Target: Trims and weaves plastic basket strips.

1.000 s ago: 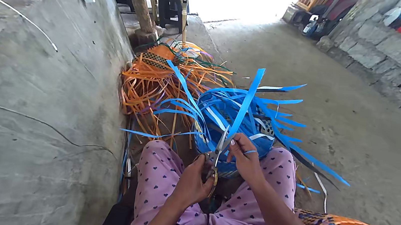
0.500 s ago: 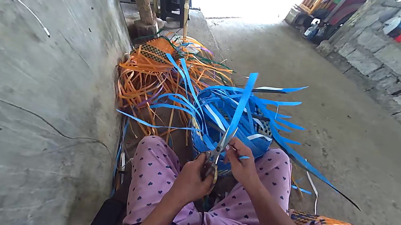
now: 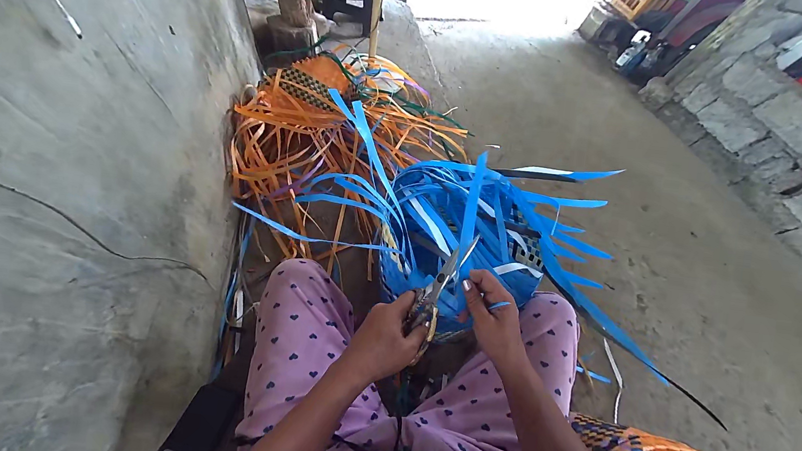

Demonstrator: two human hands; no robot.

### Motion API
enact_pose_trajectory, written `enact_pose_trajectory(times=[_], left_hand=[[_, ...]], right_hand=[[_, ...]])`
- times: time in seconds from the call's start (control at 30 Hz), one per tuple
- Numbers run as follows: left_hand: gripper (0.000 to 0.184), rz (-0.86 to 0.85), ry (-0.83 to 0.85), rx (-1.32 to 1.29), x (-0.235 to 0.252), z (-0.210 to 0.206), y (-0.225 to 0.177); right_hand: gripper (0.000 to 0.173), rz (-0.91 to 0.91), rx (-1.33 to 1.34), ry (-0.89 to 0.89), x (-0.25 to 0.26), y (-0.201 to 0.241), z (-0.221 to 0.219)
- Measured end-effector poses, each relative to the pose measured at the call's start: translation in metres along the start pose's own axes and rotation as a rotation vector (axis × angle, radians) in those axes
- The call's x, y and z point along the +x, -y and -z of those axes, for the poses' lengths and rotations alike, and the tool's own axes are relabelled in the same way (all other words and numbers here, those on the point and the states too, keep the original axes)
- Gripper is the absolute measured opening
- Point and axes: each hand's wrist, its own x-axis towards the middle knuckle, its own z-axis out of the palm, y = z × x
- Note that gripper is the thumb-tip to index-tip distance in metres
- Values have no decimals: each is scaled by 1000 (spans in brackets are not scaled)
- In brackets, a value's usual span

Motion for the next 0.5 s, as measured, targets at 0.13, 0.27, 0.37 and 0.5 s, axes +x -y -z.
enact_pose_trajectory(times=[0.13,0.27,0.37,0.5], left_hand=[[29,96,100,-31,15,4,-5],[26,225,208,-199,29,-4,-5],[24,275,247,-291,36,-8,-3],[23,233,217,-300,36,-6,0]], right_hand=[[21,-212,78,-40,-4,-7,7],[22,-403,174,-68,-6,-19,9],[22,-482,249,-107,-7,-28,8],[23,-509,355,-163,-6,-33,9]])
